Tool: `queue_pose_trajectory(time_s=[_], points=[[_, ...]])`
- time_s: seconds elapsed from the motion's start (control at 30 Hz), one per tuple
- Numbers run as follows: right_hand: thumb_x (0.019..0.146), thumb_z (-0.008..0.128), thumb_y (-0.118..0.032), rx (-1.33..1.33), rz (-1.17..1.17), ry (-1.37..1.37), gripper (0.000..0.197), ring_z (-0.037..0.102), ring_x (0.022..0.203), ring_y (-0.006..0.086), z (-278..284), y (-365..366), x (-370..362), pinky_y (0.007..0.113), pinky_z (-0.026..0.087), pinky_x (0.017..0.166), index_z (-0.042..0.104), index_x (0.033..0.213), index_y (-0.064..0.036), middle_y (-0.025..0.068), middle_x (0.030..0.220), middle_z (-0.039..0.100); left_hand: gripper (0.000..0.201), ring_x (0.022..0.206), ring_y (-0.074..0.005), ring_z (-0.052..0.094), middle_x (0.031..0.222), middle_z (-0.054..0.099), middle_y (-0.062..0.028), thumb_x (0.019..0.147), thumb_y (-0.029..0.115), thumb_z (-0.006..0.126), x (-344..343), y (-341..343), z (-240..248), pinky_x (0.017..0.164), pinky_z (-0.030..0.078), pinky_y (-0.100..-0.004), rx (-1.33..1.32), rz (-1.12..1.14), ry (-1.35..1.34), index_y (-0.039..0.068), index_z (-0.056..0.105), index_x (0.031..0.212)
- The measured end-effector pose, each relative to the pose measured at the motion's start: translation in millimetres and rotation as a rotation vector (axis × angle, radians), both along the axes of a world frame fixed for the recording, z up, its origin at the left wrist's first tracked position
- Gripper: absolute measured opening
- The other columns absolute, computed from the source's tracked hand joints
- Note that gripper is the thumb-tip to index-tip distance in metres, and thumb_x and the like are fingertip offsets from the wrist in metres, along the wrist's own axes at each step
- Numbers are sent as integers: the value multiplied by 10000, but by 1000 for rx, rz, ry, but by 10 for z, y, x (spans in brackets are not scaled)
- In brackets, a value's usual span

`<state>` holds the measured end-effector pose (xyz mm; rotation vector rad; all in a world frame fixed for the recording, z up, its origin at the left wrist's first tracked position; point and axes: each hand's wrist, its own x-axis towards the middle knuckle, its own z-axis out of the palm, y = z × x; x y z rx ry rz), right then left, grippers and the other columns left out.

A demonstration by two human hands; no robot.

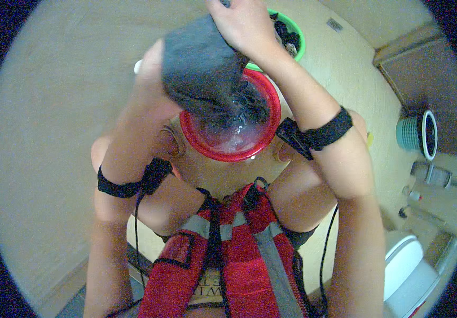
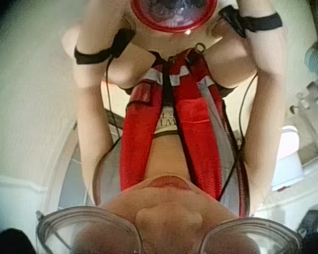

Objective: The person washes clothes by hand in a red bucket filled with soapy water, rubbing and wringing a brown garment and a gray garment before placing them into a separate green basin.

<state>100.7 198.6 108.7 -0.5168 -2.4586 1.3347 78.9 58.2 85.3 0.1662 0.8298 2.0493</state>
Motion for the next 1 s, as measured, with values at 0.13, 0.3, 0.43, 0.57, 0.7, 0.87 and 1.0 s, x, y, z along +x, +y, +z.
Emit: queue_pose_trajectory(time_s=[0.13,0.3,0.43,0.57,0.7,0.87,1.0], points=[[876,534,-341,-857,74,63,405,573,673,131,60,42,101,279,458,629,627,894,53,82,736,631,432,885,-265,607,983,626,-134,903,367,397,-113,-205,193,860,462,-405,26,-11,-66,-9,534,1066],[817,621,-352,-729,726,-212,496,505,1023,149,-299,-10,177,298,415,879,517,1152,-1,106,1080,564,529,1023,-333,535,1079,591,-167,859,469,460,-304,-562,181,941,380,-470,419,-97,-19,4,536,1101],[789,641,-435,-582,748,-141,388,526,683,80,-418,30,115,228,425,639,662,859,-54,-25,743,610,567,1087,-333,497,1154,558,-162,846,499,472,-441,-701,137,979,343,-472,364,10,51,9,526,1125],[848,568,-423,-492,598,94,368,495,607,53,-264,81,178,225,399,537,659,779,-74,-36,641,555,697,1154,-306,445,1239,505,-136,816,591,449,-89,-393,287,1011,297,-463,-58,457,37,7,479,1196],[895,518,-262,-556,594,139,329,568,740,119,96,124,201,266,451,675,613,960,46,56,808,640,811,1192,-291,407,1290,464,-115,781,693,383,-33,-304,16,1036,251,-463,-12,237,22,44,439,1265],[883,518,-179,-251,389,351,257,571,688,140,217,47,282,283,456,663,617,911,55,108,763,648,724,1202,-280,412,1304,452,-97,823,656,370,155,-240,-164,1034,271,-481,123,131,195,105,414,1292],[856,528,-154,28,317,376,245,601,655,223,211,41,283,328,467,638,609,858,77,188,746,634,468,1156,-246,474,1262,495,-89,918,390,423,117,-157,-192,979,377,-437,-244,370,408,63,428,1253]])
